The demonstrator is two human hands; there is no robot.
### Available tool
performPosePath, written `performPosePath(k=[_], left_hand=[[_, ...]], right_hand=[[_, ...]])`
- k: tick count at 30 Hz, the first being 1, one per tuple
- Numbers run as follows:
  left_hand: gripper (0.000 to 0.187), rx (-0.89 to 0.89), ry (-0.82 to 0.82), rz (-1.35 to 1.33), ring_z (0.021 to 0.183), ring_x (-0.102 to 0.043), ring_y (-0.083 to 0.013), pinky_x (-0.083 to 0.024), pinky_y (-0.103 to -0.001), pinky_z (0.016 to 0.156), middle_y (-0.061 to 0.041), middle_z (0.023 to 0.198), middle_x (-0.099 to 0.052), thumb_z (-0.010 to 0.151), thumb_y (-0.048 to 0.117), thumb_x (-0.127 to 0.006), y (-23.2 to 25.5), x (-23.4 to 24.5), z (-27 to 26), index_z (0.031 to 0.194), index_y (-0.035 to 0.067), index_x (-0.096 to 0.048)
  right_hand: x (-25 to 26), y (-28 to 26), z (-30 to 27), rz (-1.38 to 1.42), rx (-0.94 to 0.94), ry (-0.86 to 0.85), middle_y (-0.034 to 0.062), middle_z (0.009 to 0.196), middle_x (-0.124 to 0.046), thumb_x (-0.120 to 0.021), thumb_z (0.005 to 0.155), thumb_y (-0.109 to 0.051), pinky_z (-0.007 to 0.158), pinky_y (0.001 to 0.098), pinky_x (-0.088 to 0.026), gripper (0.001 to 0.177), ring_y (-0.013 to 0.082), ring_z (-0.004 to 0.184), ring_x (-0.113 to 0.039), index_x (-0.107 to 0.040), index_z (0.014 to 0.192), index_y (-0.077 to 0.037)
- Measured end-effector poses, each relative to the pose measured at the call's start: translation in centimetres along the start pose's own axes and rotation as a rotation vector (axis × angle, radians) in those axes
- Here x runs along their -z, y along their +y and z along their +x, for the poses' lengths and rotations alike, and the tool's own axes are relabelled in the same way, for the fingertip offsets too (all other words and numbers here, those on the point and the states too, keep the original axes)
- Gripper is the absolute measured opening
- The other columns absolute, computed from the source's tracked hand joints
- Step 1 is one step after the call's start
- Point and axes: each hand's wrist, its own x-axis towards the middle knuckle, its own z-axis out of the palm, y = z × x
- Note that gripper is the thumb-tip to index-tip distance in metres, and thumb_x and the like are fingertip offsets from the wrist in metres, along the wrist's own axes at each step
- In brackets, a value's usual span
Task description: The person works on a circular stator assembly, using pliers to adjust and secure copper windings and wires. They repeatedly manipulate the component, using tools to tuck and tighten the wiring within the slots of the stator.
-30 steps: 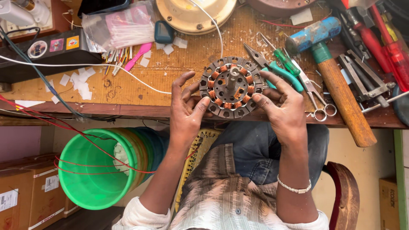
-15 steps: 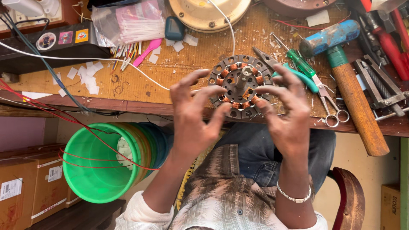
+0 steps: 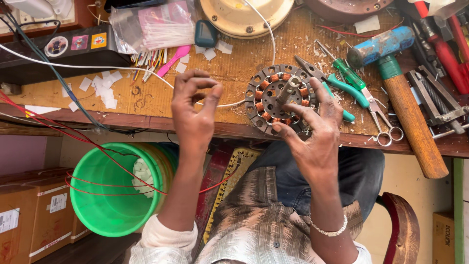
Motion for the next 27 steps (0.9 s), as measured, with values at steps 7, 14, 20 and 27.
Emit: performPosePath(k=[7, 14, 20, 27], left_hand=[[0.006, -0.028, -0.162, -0.054, 0.094, -0.068, -0.0179, -0.055, -0.032, 0.086, -0.004, 0.101, -0.067, 0.098, 0.008, -0.072, 0.8, 0.7, -3.5, 0.102, 0.007, -0.067], [0.026, -0.391, -0.229, 0.252, 0.126, -0.047, -0.0316, -0.036, -0.044, 0.109, -0.009, 0.134, -0.054, 0.083, 0.013, -0.083, 3.3, -2.8, -3.5, 0.106, 0.010, -0.072], [0.018, -0.378, -0.179, 0.290, 0.125, -0.045, -0.0289, -0.036, -0.043, 0.106, -0.007, 0.126, -0.051, 0.087, 0.010, -0.083, 3.3, -3.3, -4.3, 0.100, 0.011, -0.070], [0.016, -0.246, -0.159, 0.249, 0.113, -0.044, -0.0291, -0.037, -0.043, 0.102, -0.013, 0.124, -0.046, 0.095, 0.003, -0.070, 2.0, -4.0, -6.1, 0.109, 0.007, -0.063]], right_hand=[[-0.7, -0.1, -0.1, 0.076, -0.079, 0.045, 0.0116, 0.156, -0.054, -0.088, 0.081, -0.018, 0.122, 0.0466, -0.037, 0.021, 0.0338, 0.148, -0.040, -0.081, 0.098, -0.009], [-0.4, 1.4, -0.4, 0.510, -0.169, 0.061, 0.0120, 0.156, -0.054, -0.082, 0.091, -0.010, 0.116, 0.0381, -0.046, 0.015, 0.0255, 0.146, -0.049, -0.076, 0.100, -0.001], [-0.4, 1.9, -1.4, 0.659, -0.155, 0.079, 0.0142, 0.155, -0.049, -0.080, 0.091, -0.011, 0.109, 0.0359, -0.049, 0.015, 0.0242, 0.147, -0.047, -0.073, 0.097, 0.000], [-0.3, 2.1, -2.0, 0.523, -0.092, 0.158, 0.0176, 0.152, -0.057, -0.075, 0.103, -0.025, 0.126, 0.0407, -0.040, 0.027, 0.0276, 0.151, -0.050, -0.066, 0.097, 0.001]])
